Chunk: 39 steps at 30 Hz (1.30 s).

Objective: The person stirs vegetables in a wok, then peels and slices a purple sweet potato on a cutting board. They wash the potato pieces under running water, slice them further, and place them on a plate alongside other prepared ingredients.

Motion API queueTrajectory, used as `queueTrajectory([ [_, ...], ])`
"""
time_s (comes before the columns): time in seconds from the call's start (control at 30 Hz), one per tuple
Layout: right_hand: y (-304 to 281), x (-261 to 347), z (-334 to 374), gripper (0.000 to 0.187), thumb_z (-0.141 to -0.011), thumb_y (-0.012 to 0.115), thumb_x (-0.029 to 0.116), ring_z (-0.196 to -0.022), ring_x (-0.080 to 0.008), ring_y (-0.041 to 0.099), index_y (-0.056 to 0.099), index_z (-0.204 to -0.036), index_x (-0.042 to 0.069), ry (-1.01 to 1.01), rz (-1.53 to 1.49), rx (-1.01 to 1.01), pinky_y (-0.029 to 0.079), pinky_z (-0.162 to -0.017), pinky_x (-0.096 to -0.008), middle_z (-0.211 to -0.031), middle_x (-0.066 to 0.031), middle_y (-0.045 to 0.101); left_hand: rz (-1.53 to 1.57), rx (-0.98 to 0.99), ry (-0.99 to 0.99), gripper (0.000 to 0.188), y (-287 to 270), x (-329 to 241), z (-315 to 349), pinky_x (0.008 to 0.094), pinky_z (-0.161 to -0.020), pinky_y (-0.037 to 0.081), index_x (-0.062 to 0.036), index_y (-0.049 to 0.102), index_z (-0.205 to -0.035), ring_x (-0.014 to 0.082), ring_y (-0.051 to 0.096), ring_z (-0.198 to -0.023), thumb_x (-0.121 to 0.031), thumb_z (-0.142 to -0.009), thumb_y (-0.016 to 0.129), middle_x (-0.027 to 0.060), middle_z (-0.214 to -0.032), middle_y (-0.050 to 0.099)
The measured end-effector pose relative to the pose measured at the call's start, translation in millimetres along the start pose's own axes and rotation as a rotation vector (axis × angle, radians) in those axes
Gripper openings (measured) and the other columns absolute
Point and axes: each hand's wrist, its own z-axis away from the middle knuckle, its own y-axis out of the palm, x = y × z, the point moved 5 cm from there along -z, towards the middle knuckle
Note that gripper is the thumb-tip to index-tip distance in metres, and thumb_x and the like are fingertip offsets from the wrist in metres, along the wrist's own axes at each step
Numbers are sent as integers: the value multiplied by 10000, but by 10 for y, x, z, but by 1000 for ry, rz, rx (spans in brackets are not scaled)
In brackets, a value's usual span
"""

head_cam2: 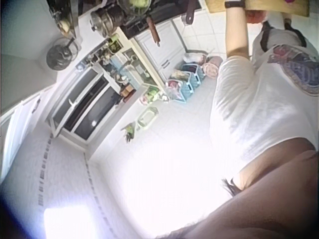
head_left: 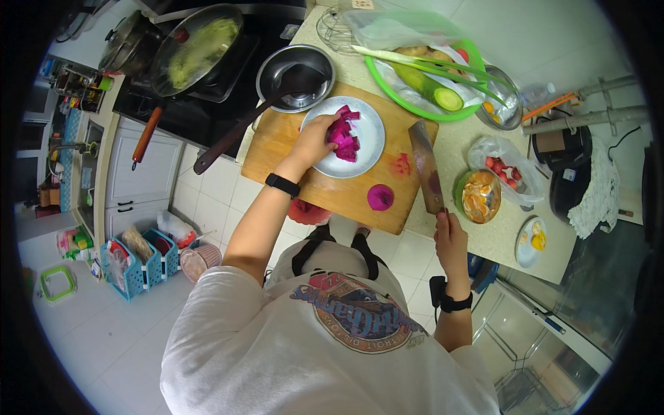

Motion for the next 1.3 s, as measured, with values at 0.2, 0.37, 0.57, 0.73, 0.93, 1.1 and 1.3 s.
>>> queueTrajectory([
  [0.2,-76,-115,69,367,-995,474,362,-516,-155,499,586,-937,18,94,-42,-11,400,-508,-304,-577,-64,522,-201,-153,113,912,57,-302,223,430,-1022,385,-81,457,-1342,373,429,-1209,-146,-537,881,168,-1342,435],
  [0.37,-11,-10,63,368,-996,474,361,-522,-139,492,589,-933,17,24,-104,30,395,-508,-297,-571,-54,513,-259,-184,50,860,151,-290,213,436,-999,395,-65,472,-1315,373,426,-1195,-190,-566,875,179,-1310,436],
  [0.57,-49,12,49,374,-996,475,363,-526,-129,490,587,-912,16,19,-43,-23,391,-509,-287,-567,-50,509,-184,-315,-62,791,217,-279,199,434,-955,430,-48,485,-1280,387,483,-1128,-123,-587,860,212,-1250,452],
  [0.73,-102,-90,121,378,-995,477,365,-525,-127,493,573,-861,25,90,-53,-30,382,-503,-280,-566,-51,515,-246,-383,-111,843,220,-301,171,429,-937,438,-31,444,-1302,400,490,-1096,-127,-580,868,215,-1205,451],
  [0.93,-144,-184,230,383,-994,480,368,-519,-111,474,563,-838,28,137,-58,-58,365,-491,-268,-561,-36,498,-281,-443,-201,522,177,-290,170,417,-810,479,-31,549,-1054,362,574,-945,-129,-625,830,184,-1006,570],
  [1.1,-150,-213,278,381,-993,486,365,-523,-88,457,557,-828,30,144,-126,-55,354,-485,-251,-574,-17,485,86,-136,-150,104,487,-291,100,417,-691,512,-52,664,-822,326,643,-735,-82,-727,695,136,-729,653],
  [1.3,-193,-273,329,363,-993,491,354,-540,-70,452,559,-848,28,180,-199,-60,353,-485,-232,-615,4,493,16,-272,-5,197,508,-429,4,333,-709,522,-10,662,-944,250,663,-752,-88,-770,710,141,-828,685],
])
